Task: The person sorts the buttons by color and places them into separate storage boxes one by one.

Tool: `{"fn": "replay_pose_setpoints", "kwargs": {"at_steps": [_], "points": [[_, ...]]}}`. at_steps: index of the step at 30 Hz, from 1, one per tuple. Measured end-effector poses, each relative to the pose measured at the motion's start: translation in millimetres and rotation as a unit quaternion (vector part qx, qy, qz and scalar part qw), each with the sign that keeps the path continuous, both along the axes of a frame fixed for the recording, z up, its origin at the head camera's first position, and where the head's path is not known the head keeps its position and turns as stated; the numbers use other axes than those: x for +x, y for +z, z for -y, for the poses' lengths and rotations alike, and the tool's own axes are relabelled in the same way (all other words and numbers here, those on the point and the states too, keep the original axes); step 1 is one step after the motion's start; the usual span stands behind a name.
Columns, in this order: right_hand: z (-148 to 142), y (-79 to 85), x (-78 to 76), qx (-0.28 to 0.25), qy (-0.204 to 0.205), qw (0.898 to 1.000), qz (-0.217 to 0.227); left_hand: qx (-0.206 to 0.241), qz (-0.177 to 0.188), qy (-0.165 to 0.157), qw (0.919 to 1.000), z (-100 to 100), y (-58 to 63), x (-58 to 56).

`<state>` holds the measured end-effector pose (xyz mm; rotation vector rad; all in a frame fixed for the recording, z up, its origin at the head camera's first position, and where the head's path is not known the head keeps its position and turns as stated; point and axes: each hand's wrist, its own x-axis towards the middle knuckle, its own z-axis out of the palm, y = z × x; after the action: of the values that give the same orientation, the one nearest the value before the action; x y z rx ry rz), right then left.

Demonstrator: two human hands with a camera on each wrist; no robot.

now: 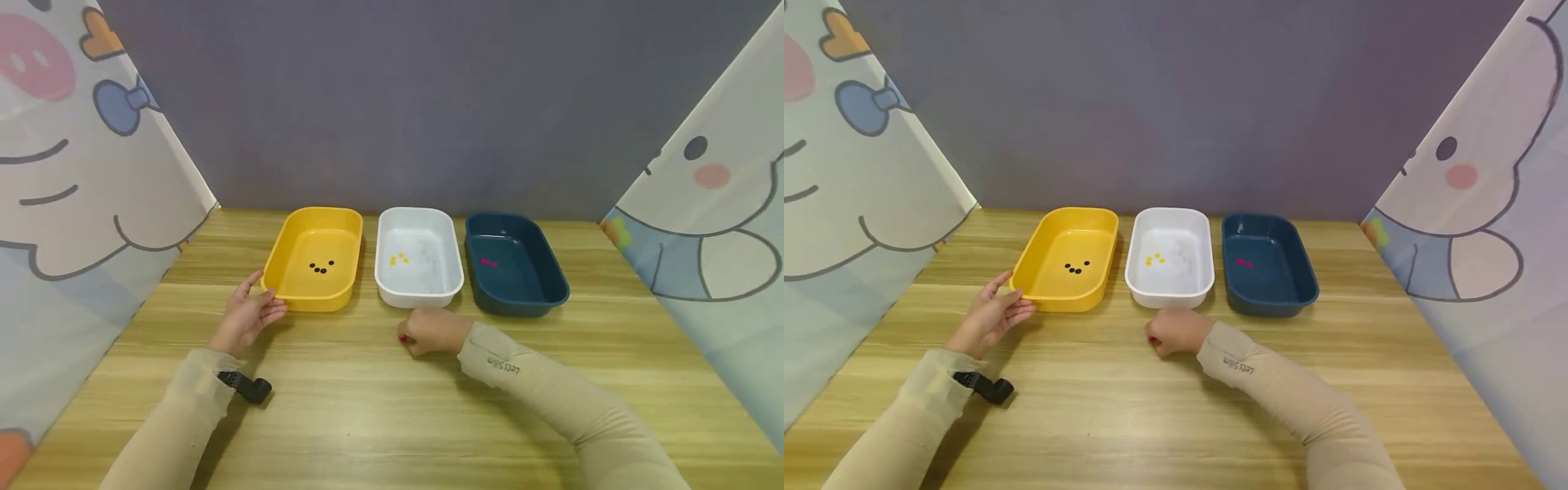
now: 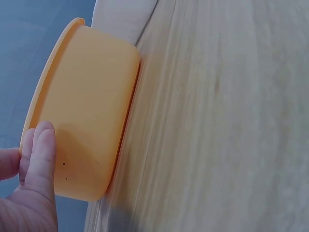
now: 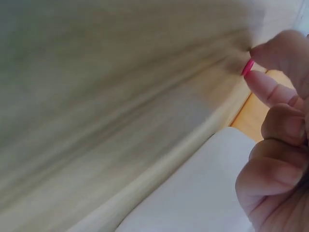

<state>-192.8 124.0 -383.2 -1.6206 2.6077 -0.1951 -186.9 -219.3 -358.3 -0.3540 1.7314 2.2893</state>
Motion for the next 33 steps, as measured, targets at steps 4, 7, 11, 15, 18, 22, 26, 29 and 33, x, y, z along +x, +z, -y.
{"fn": "replay_pose_setpoints", "kwargs": {"at_steps": [4, 7, 11, 15, 18, 22, 26, 29, 33], "points": [[4.3, -1.0, 0.1, 0.008, -0.015, 1.000, 0.021, -0.004, -0.003, 0.001, 1.0000, 0.4, -1.8, 2.0], [4.3, -1.2, -0.5, 0.020, -0.018, 0.999, 0.028, -0.008, -0.004, 0.001, 1.0000, -1.7, -2.5, 1.4], [4.4, -1.1, -0.8, 0.028, -0.014, 0.999, 0.026, -0.017, -0.004, 0.001, 0.9998, -3.2, -3.0, 0.4], [5.8, -0.1, -1.3, 0.034, -0.007, 0.999, 0.007, -0.017, -0.010, 0.004, 0.9998, -2.8, -2.2, -0.2], [7.7, 0.5, -1.8, 0.032, 0.006, 0.999, -0.002, -0.012, -0.005, 0.008, 0.9999, -0.8, -1.3, 0.8], [8.6, 0.0, -2.1, 0.030, 0.016, 0.999, -0.005, -0.002, 0.002, 0.012, 0.9999, 0.1, -0.9, 2.1], [9.3, 0.3, -2.9, 0.034, 0.015, 0.999, -0.017, 0.003, -0.006, 0.013, 0.9999, 0.2, -0.3, 1.8], [9.3, 1.0, -2.9, 0.038, 0.015, 0.999, -0.016, 0.002, -0.005, 0.011, 0.9999, -0.3, 0.2, 1.3], [8.3, 1.2, -2.5, 0.034, 0.014, 0.999, -0.011, 0.005, 0.002, 0.012, 0.9999, -0.7, 0.8, 1.0]]}}
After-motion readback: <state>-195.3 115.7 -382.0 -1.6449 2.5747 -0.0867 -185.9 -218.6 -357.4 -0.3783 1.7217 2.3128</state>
